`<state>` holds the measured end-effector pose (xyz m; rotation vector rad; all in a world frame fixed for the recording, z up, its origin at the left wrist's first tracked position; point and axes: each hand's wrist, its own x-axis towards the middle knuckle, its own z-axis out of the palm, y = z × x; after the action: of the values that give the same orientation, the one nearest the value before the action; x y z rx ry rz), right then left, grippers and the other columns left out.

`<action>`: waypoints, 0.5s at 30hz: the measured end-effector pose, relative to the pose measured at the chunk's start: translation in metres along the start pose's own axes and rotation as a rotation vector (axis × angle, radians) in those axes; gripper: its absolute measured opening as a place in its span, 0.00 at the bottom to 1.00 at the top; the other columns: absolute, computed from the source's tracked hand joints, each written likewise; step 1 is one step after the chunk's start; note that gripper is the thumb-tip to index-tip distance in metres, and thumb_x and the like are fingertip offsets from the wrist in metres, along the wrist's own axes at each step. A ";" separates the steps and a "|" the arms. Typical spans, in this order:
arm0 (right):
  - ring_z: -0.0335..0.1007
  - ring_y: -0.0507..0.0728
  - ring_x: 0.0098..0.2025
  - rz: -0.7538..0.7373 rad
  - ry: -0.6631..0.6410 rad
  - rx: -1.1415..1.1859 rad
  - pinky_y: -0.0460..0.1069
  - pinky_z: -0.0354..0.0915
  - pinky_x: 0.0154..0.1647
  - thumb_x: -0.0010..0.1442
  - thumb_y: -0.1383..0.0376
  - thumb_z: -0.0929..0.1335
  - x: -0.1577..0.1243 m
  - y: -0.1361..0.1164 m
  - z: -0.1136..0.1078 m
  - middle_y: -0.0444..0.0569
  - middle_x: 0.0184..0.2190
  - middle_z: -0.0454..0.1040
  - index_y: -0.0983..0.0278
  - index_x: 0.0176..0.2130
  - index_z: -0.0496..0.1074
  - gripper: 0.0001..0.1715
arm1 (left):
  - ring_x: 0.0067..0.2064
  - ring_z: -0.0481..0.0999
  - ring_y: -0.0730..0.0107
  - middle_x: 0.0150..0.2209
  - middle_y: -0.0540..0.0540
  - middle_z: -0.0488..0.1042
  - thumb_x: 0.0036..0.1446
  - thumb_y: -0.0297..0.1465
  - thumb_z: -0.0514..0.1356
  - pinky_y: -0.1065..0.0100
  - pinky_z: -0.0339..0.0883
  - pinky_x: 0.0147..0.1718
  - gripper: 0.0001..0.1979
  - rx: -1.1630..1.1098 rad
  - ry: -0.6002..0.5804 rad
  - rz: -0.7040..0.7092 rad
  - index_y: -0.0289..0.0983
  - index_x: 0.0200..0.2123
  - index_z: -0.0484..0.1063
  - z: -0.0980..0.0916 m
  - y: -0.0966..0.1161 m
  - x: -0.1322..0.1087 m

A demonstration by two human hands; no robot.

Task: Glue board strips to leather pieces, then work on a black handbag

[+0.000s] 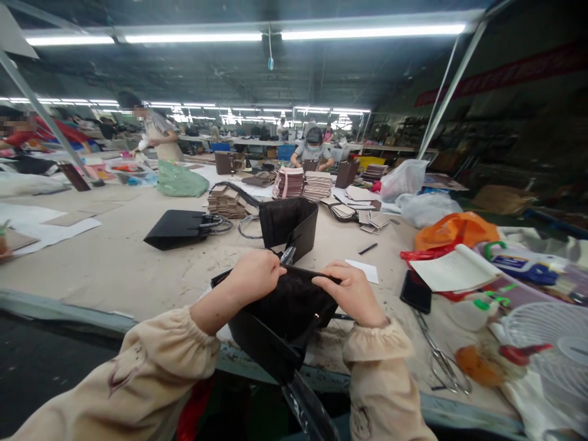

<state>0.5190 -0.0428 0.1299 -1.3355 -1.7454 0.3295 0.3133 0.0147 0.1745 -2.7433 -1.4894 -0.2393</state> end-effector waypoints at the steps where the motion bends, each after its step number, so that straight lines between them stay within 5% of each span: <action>1: 0.70 0.53 0.32 -0.014 0.002 -0.018 0.47 0.64 0.34 0.54 0.64 0.69 0.000 -0.001 0.000 0.45 0.27 0.74 0.62 0.29 0.77 0.06 | 0.33 0.73 0.62 0.31 0.42 0.76 0.57 0.37 0.52 0.65 0.60 0.32 0.16 0.000 -0.003 0.001 0.36 0.25 0.74 0.000 0.000 0.000; 8: 0.69 0.54 0.33 -0.059 -0.003 -0.200 0.48 0.62 0.35 0.57 0.62 0.67 0.002 -0.003 -0.001 0.46 0.27 0.73 0.61 0.29 0.76 0.09 | 0.34 0.74 0.61 0.31 0.42 0.76 0.58 0.37 0.52 0.65 0.61 0.33 0.16 0.009 -0.004 0.021 0.35 0.25 0.74 -0.001 0.000 0.001; 15: 0.69 0.57 0.42 -0.054 0.028 -0.400 0.52 0.60 0.48 0.54 0.54 0.69 0.004 -0.020 0.007 0.48 0.38 0.76 0.59 0.40 0.76 0.16 | 0.33 0.73 0.62 0.31 0.42 0.76 0.58 0.36 0.52 0.65 0.61 0.33 0.16 0.013 0.004 0.021 0.35 0.26 0.74 -0.001 0.000 0.000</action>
<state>0.5011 -0.0455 0.1413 -1.5576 -1.8844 -0.0757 0.3134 0.0145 0.1756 -2.7453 -1.4557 -0.2340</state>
